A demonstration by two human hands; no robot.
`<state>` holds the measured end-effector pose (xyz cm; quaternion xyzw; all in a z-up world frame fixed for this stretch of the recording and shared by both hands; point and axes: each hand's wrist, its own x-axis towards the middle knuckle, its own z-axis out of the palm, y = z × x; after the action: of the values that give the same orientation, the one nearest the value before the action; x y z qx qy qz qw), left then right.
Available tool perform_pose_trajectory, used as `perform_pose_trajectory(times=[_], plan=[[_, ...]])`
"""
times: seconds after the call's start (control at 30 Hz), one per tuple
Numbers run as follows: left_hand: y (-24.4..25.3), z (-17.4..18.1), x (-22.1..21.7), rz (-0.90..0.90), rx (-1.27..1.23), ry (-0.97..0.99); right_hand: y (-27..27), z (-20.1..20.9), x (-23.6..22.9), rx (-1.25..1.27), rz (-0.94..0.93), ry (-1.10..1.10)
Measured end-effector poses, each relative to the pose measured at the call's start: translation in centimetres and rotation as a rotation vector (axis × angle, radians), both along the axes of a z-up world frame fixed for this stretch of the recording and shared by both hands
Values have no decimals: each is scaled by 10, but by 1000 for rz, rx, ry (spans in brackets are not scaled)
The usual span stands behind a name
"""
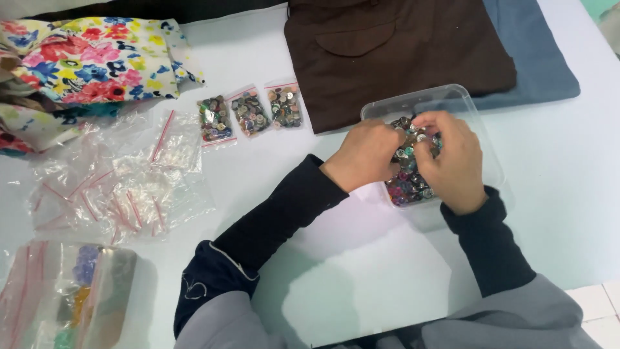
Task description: Sorting various colored buttons from a large container into small individual plastic bags.
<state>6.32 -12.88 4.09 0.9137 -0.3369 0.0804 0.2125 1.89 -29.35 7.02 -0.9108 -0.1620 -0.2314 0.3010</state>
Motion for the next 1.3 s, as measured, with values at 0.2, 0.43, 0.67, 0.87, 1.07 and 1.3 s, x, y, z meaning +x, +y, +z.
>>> perform_pose_trajectory(times=[0.2, 0.43, 0.67, 0.87, 1.07, 1.3], plan=[[-33, -25, 13, 201, 153, 162, -6, -11, 17, -122, 111, 482], [-33, -46, 16, 144, 278, -83, 1, -16, 16, -289, 241, 472], [-33, -46, 16, 212, 210, -181, -7, -39, 25, -449, 211, 409], [-22, -19, 13, 172, 112, -226, -14, -55, 27, -541, 157, 355], [-9, -4, 15, 210, 84, -277, -5, -45, 25, -557, 239, 344], [-4, -17, 21, 136, 75, -229, -2, -38, 21, -594, 276, 372]])
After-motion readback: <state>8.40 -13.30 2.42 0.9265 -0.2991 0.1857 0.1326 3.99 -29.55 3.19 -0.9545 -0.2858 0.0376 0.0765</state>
